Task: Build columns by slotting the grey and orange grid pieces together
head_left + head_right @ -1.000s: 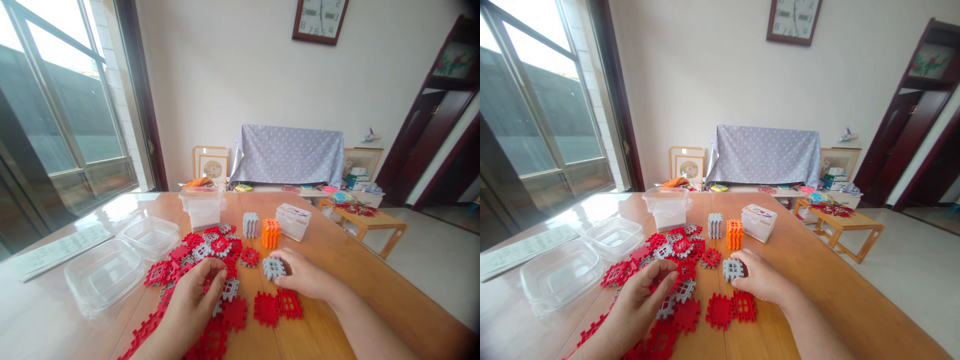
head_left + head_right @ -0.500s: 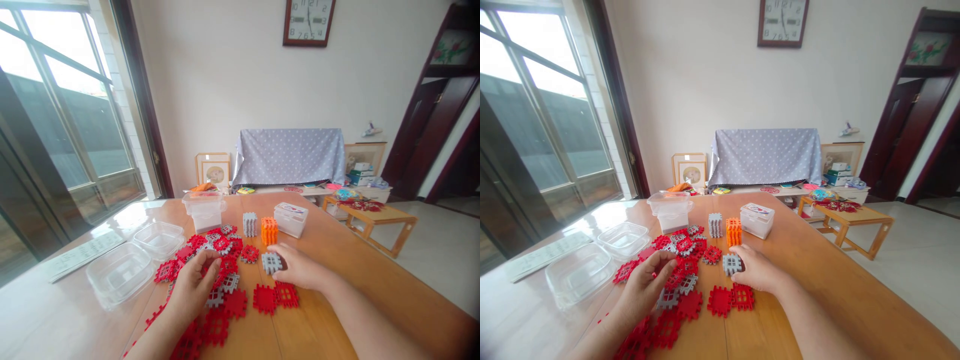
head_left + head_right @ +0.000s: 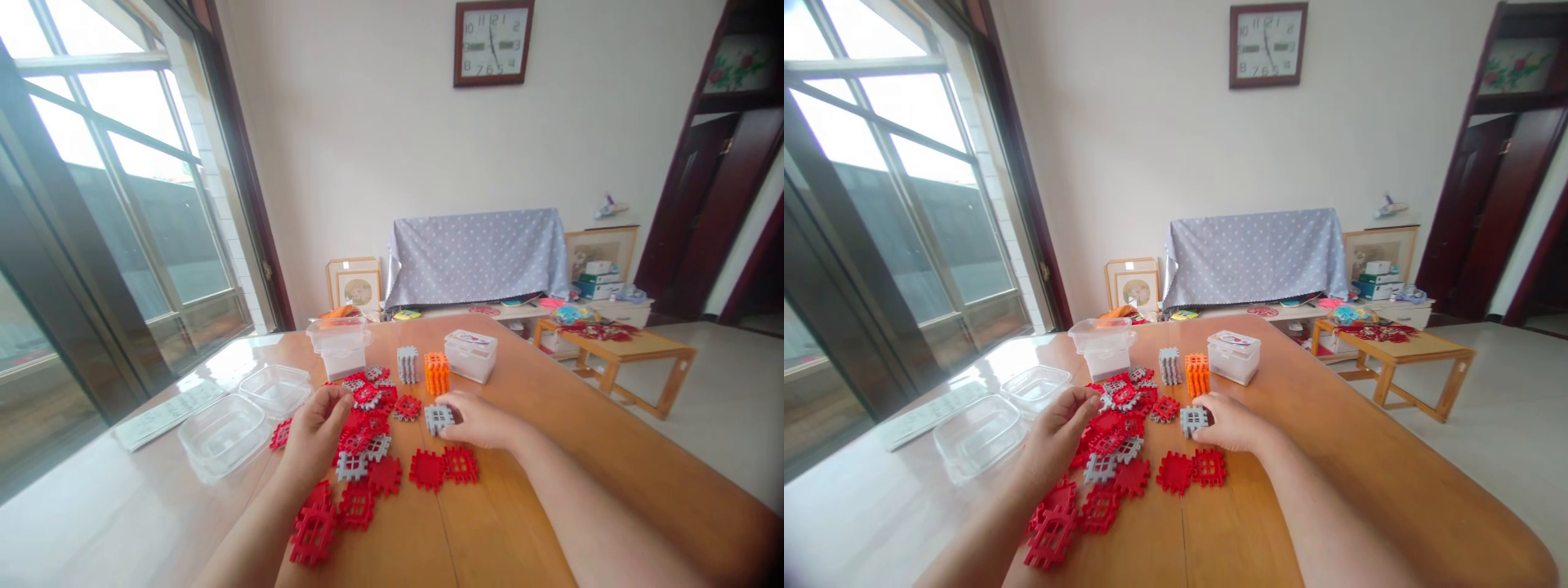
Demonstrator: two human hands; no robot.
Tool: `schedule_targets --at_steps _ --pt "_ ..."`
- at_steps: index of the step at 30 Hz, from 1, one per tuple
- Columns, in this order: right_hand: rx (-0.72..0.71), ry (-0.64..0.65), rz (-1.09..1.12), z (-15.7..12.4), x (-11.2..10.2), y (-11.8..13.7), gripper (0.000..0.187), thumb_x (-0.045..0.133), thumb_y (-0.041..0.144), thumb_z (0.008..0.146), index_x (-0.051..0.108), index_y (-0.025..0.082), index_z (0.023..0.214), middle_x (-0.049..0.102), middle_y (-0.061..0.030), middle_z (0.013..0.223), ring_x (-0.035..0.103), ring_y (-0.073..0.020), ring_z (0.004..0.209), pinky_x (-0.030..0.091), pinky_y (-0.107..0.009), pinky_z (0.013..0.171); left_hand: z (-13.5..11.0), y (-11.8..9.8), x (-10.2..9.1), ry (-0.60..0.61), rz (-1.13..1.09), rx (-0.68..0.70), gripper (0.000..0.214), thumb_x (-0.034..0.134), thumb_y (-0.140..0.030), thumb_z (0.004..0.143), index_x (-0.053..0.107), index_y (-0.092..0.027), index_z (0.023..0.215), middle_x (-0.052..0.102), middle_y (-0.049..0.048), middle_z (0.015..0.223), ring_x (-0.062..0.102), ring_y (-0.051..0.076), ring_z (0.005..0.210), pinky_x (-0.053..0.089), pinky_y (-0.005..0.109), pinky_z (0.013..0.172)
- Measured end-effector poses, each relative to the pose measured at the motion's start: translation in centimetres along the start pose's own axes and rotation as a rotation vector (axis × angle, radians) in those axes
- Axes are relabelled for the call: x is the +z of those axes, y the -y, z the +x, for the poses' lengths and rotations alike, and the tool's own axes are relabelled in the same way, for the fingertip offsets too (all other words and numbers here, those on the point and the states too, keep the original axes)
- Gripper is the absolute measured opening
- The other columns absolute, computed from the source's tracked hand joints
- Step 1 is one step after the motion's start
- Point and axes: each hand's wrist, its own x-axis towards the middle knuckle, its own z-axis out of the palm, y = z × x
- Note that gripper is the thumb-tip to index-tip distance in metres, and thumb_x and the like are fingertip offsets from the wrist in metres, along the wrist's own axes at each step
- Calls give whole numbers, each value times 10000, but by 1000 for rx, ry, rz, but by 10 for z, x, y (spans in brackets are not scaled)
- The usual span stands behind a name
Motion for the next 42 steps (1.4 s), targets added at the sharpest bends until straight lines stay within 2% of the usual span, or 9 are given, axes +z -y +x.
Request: schedule_targets --at_steps 7,12,15,17,22,26,31,35,42 --pt "-19 -26 46 -3 0 -4 442 788 334 719 691 242 1141 690 -33 1003 624 -214 871 450 -297 750 9 -15 -4 65 185 7 342 619 -507 867 673 -181 955 663 11 787 584 158 708 456 263 656" --pt "64 -156 178 4 12 -20 660 731 512 800 586 193 1360 674 -125 1217 657 -255 1012 506 -373 858 28 -5 19 151 416 134 243 583 -365 876 680 -210 1035 729 66 1010 661 218 931 504 333 817" --pt "70 -265 173 10 16 -24 620 665 552 851 606 176 1340 695 -130 1165 671 -247 957 518 -387 844 38 -1 42 320 600 243 316 599 -258 831 666 -222 1138 711 91 1156 623 264 1104 476 381 958" --pt "53 -312 162 12 16 -23 559 625 554 884 632 179 1299 709 -112 1103 674 -231 898 519 -374 814 43 1 57 463 739 281 503 629 -225 768 620 -245 1271 680 91 1253 568 303 1206 447 429 1025" --pt "-7 -361 151 13 14 -16 425 573 519 934 673 193 1187 721 -65 976 663 -202 821 504 -333 765 59 9 89 703 902 220 789 716 -343 697 490 -313 1452 523 79 1500 331 398 1448 283 585 1161" --pt "-9 -374 135 11 11 -11 385 575 498 939 687 198 1154 718 -65 971 655 -199 820 498 -328 769 70 19 101 710 942 197 736 750 -416 678 563 -313 1382 599 78 1406 385 384 1409 237 571 1185" --pt "-13 -381 115 9 8 -7 375 559 505 946 683 204 1134 705 -61 976 646 -199 818 494 -331 775 73 22 102 665 964 200 579 775 -450 664 654 -292 1208 672 66 1239 525 355 1231 358 509 1103" --pt "-27 -399 91 7 5 -4 363 538 510 954 688 211 1096 700 -55 958 638 -205 830 489 -335 783 74 20 87 569 985 199 516 744 -445 701 642 -297 1185 652 59 1209 539 328 1187 388 460 1059" --pt "-36 -413 88 6 1 0 365 521 506 959 694 219 1104 700 -60 969 636 -214 833 493 -341 787 73 12 51 404 1064 208 474 626 -241 729 628 -283 1201 597 92 1270 500 329 1235 318 506 1097"
